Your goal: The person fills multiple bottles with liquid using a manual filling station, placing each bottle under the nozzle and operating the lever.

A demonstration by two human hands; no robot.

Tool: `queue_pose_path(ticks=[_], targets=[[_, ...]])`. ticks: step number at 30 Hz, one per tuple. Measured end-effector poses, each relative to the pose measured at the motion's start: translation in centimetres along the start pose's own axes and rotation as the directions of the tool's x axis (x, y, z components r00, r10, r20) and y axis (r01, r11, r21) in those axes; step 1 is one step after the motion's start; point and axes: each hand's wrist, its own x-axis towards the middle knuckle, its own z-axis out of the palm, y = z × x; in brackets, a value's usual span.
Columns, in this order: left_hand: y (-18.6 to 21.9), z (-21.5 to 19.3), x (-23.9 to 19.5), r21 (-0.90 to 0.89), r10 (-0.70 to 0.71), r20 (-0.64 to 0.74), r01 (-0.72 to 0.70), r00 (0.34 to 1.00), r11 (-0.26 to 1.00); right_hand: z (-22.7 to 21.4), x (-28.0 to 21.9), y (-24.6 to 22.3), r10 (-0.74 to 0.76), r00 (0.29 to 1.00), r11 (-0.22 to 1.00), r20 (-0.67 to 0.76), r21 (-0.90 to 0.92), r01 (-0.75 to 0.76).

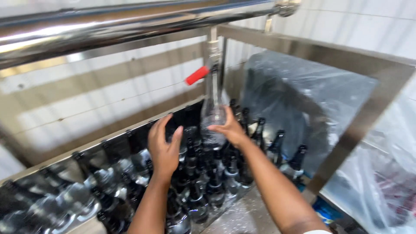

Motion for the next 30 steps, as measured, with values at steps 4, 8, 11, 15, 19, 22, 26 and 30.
queue_pose_path(ticks=[4,8,11,15,19,22,26,30], targets=[[-2.5,11.1,4.4,-0.112,-0.411,0.260,0.449,0.874,0.886,1.4,1.0,0.5,-0.113,0.993,0.981,0.034,0.163,0.107],[-1.2,15.2,6.6,0.134,-0.637,0.362,0.639,0.680,0.758,0.1,0.6,1.8,-0.213,0.969,0.958,0.124,0.222,0.182],[0.0,15.1,6.6,0.209,-0.693,0.300,0.664,0.655,0.718,-5.1,-4.8,0.4,-0.261,0.940,0.965,0.220,0.091,0.247],[2.0,14.2,6.4,0.106,-0.702,0.145,0.695,0.697,0.711,-17.6,-16.7,-5.2,-0.228,0.898,0.967,0.377,-0.021,0.255],[2.6,14.0,6.2,0.199,-0.697,0.111,0.671,0.708,0.714,-29.6,-23.3,10.6,-0.593,0.800,0.743,0.093,-0.321,0.588],[-0.8,14.3,5.2,0.228,-0.688,0.106,0.656,0.717,0.719,-37.7,-25.1,22.8,-0.516,0.635,0.842,-0.575,-0.477,0.253],[-5.4,15.3,3.9,0.070,-0.595,0.081,0.591,0.800,0.804,-43.8,-23.6,32.2,0.094,0.875,0.849,-0.475,-0.421,-0.320],[-6.8,15.4,3.9,-0.001,-0.438,0.071,0.440,0.896,0.898,-43.1,-21.0,35.2,0.319,0.939,0.765,0.126,-0.620,-0.177]])
